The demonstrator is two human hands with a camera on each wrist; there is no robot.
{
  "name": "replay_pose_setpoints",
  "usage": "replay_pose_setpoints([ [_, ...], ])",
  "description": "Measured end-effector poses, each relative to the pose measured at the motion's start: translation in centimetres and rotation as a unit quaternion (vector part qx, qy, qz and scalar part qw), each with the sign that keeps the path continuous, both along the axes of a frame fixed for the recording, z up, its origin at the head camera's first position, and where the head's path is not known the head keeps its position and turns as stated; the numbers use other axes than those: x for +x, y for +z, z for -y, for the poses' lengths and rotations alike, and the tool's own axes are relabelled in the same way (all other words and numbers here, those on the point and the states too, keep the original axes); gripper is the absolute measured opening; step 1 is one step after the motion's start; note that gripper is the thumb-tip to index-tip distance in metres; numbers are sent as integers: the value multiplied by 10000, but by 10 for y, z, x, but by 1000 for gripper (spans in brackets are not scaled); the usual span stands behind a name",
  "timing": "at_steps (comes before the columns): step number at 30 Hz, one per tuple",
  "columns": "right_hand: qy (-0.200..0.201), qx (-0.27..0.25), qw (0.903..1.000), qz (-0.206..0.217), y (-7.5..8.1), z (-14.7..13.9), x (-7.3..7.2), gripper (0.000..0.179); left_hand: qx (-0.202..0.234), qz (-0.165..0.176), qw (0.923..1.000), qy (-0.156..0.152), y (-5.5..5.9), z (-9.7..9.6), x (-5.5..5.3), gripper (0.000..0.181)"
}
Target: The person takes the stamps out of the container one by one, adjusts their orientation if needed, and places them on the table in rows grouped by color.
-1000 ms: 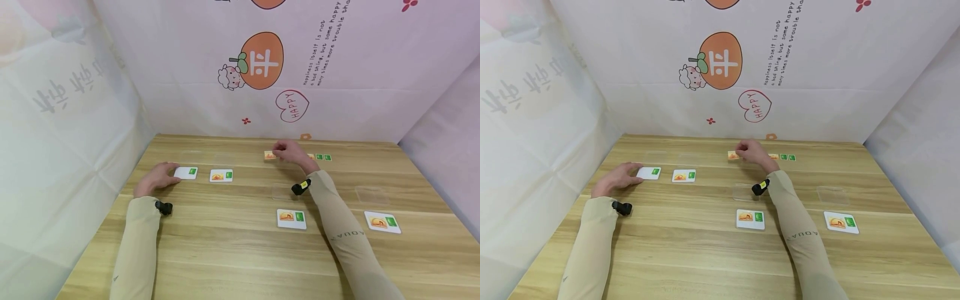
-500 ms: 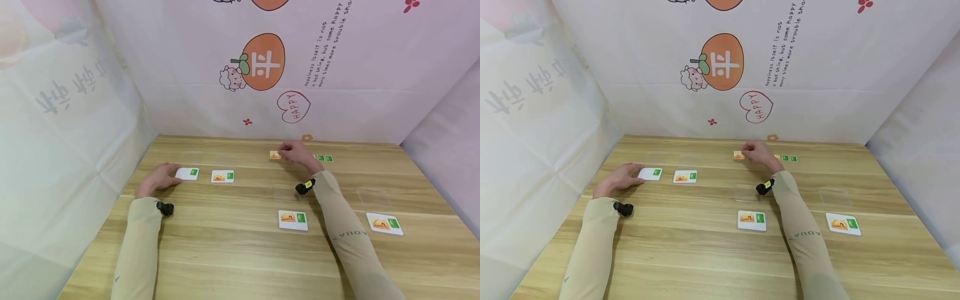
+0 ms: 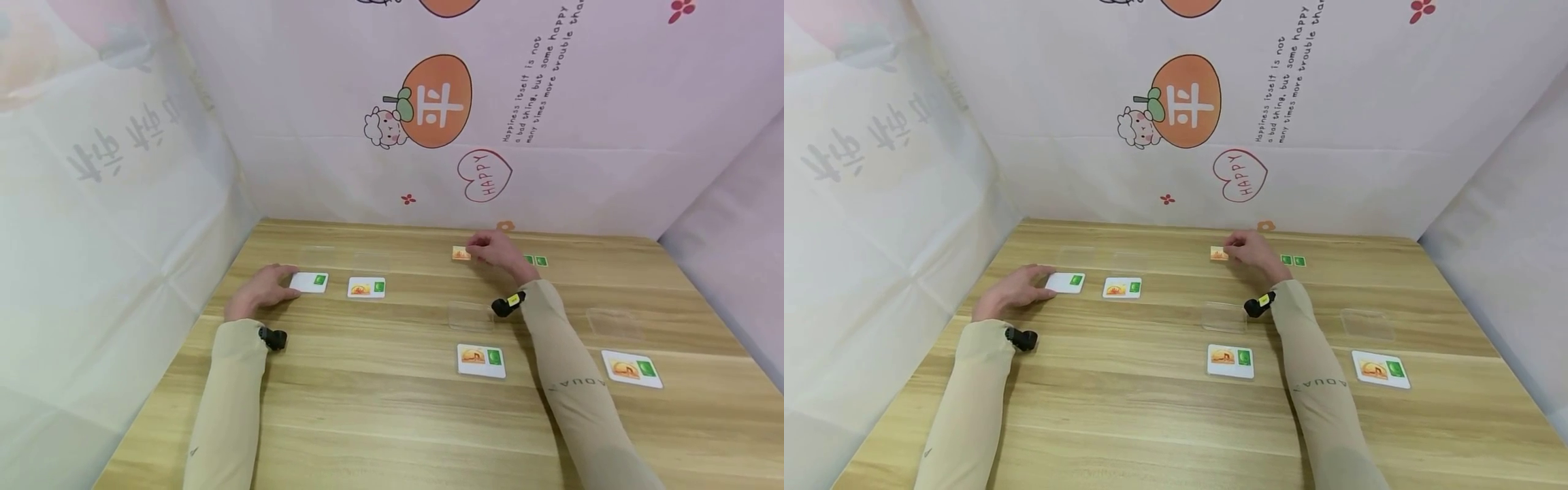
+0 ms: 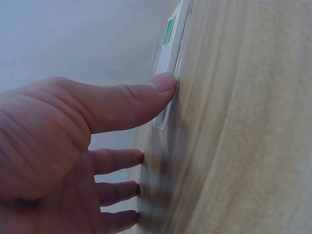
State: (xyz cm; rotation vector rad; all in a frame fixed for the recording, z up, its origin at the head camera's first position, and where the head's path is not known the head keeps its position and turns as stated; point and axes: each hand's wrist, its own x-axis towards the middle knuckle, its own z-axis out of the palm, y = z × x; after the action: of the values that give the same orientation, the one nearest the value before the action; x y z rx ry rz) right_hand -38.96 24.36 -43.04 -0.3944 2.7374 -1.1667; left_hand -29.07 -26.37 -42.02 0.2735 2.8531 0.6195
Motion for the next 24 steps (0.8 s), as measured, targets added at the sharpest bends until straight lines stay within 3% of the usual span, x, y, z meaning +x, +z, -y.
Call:
replay_pose_setpoints([
  [24, -241, 214, 9994, 148, -8, -10, -9, 21, -94, -45, 9999, -25, 0, 0, -1, 61],
])
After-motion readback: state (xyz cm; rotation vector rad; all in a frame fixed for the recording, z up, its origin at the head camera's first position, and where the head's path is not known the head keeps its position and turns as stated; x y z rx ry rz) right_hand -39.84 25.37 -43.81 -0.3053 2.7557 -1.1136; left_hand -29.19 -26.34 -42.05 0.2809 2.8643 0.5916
